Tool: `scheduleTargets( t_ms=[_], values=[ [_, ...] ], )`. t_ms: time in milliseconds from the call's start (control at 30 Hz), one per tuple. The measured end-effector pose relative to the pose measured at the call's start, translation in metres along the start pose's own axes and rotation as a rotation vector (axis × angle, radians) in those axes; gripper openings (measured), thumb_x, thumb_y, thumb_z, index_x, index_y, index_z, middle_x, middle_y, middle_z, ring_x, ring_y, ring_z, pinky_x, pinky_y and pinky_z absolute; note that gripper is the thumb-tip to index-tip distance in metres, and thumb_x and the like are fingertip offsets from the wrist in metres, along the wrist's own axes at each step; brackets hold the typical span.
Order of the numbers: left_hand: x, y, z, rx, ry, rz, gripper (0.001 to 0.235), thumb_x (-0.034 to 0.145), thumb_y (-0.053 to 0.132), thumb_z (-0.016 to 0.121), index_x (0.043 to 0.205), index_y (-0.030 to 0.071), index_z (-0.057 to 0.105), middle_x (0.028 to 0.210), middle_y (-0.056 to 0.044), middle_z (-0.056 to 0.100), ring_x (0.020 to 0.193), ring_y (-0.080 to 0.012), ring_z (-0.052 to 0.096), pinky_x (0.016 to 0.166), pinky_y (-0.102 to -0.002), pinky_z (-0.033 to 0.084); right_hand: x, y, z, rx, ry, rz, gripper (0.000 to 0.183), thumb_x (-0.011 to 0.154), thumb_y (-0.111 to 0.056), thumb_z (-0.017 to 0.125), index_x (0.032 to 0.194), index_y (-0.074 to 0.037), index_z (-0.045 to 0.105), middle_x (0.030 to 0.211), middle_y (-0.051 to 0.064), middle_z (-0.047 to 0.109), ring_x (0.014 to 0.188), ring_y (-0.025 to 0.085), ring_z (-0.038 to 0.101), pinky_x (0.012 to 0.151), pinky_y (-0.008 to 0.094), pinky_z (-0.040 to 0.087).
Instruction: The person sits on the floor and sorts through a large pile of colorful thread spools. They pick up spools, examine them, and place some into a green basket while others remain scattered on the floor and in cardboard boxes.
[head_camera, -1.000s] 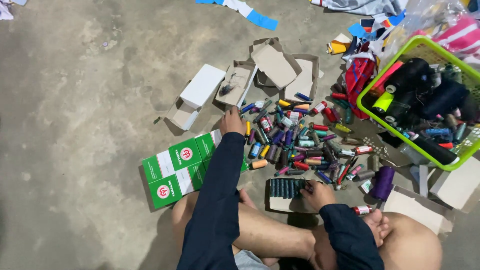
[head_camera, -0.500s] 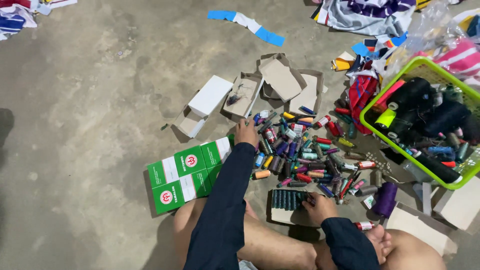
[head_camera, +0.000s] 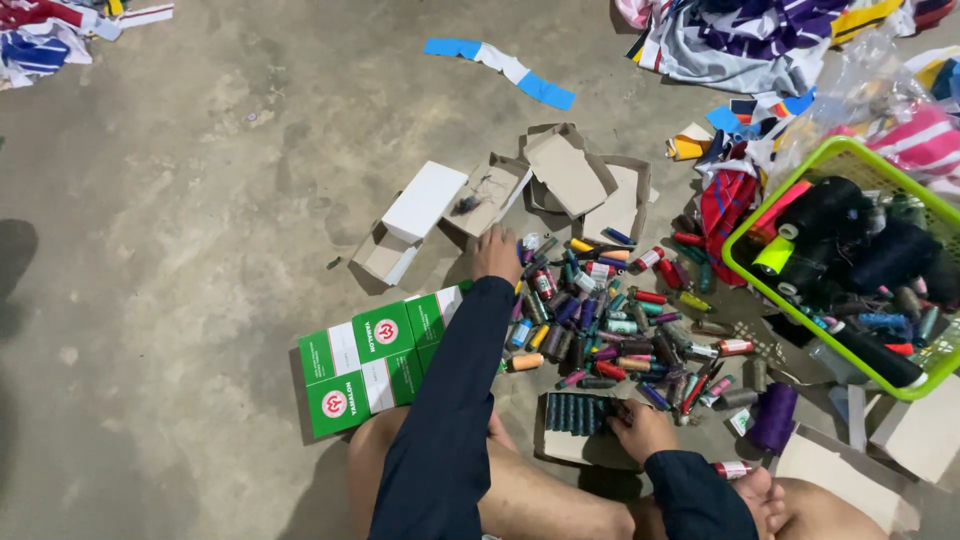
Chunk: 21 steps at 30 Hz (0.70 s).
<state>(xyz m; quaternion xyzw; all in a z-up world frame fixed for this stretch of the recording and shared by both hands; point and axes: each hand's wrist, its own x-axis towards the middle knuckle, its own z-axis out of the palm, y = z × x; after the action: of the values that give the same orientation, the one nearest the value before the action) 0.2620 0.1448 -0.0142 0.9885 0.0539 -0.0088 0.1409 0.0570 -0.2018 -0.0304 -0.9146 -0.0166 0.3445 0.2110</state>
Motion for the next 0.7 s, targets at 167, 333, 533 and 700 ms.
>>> scheduleTargets(
  t_ms=[167, 333, 533, 700],
  values=[
    [0.002, 0.0, -0.004, 0.107, 0.035, -0.154, 0.063, 0.096, 0.012, 0.056, 0.156, 0.005, 0.036, 0.161, -0.016, 0.037, 0.148, -0.0323, 0.033, 0.107, -0.051, 0.045, 0.004, 0.009, 0.007, -0.067, 0.047, -0.038, 0.045, 0.088, -0.039, 0.07, 0.129, -0.022, 0.068, 0.116, 0.011, 0.077, 0.106, 0.039, 0.071, 0.089, 0.049, 0.057],
    [0.006, -0.006, 0.01, 0.009, 0.147, -0.083, 0.059, 0.08, 0.007, 0.075, 0.136, 0.007, 0.055, 0.138, -0.015, 0.054, 0.125, -0.0362, 0.053, 0.094, -0.049, 0.054, 0.002, 0.008, 0.006, -0.092, 0.039, -0.037, 0.045, 0.088, -0.043, 0.07, 0.127, -0.021, 0.068, 0.115, 0.01, 0.077, 0.105, 0.038, 0.072, 0.088, 0.048, 0.057],
    [0.019, -0.018, 0.032, -0.003, 0.021, -0.093, 0.069, 0.082, 0.008, 0.072, 0.147, 0.009, 0.049, 0.151, -0.014, 0.047, 0.133, -0.0367, 0.047, 0.108, -0.048, 0.044, 0.004, 0.009, 0.008, -0.067, 0.037, -0.037, 0.04, 0.09, -0.041, 0.07, 0.123, -0.019, 0.069, 0.113, 0.011, 0.077, 0.103, 0.036, 0.072, 0.086, 0.047, 0.057],
    [0.011, -0.024, 0.034, -0.14, 0.02, -0.014, 0.045, 0.087, -0.001, 0.056, 0.13, 0.008, 0.066, 0.129, -0.013, 0.067, 0.119, -0.036, 0.057, 0.101, -0.048, 0.049, -0.002, 0.001, 0.004, -0.038, 0.075, -0.053, 0.044, 0.087, -0.042, 0.072, 0.124, -0.018, 0.069, 0.116, 0.009, 0.077, 0.107, 0.037, 0.071, 0.089, 0.048, 0.057]
  ],
)
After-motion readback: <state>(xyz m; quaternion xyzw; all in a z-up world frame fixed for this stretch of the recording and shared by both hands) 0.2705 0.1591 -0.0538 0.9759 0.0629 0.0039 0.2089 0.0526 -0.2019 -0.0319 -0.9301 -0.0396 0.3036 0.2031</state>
